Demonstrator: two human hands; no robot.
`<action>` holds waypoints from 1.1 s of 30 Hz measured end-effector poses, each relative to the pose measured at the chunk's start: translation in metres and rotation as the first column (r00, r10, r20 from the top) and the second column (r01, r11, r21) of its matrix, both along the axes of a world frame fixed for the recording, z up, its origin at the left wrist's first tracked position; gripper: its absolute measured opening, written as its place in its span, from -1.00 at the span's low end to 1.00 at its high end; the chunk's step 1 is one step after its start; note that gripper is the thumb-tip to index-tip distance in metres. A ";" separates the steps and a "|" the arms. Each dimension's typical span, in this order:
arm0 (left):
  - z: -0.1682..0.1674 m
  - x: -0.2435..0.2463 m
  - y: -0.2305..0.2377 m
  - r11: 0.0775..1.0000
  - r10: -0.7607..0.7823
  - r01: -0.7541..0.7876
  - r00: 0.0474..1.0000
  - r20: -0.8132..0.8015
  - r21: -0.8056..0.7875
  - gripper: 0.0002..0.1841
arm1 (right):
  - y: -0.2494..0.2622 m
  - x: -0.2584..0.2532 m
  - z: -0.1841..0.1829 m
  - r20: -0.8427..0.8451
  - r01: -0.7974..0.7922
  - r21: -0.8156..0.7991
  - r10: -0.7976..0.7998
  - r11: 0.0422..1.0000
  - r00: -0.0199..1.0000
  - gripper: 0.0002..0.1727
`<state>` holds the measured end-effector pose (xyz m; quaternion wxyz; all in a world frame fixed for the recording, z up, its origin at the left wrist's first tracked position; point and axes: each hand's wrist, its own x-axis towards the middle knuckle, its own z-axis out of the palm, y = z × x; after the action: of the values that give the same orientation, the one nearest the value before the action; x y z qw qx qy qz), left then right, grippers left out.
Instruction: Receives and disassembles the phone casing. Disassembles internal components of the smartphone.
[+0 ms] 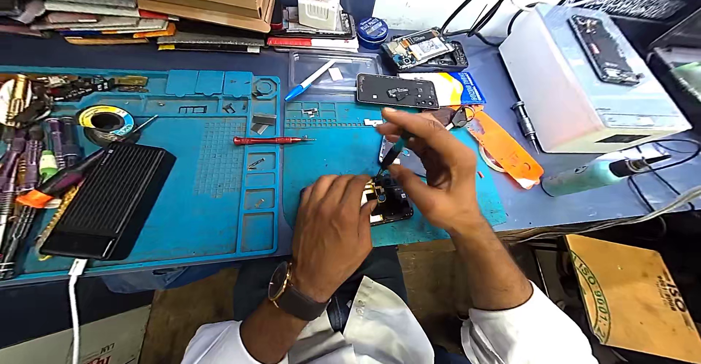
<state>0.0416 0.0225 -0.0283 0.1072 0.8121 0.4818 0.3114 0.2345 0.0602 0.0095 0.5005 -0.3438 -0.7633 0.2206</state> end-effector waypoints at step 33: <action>0.004 0.014 0.013 0.998 -0.055 0.054 0.997 0.047 0.008 -0.57 | -0.027 0.012 -0.013 -0.159 0.436 0.019 -0.427 0.900 0.890 -0.23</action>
<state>0.0555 0.0359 -0.0241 0.1244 0.8177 0.4558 0.3288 0.2470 0.0329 -0.0036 0.6022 -0.4734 -0.6336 0.1085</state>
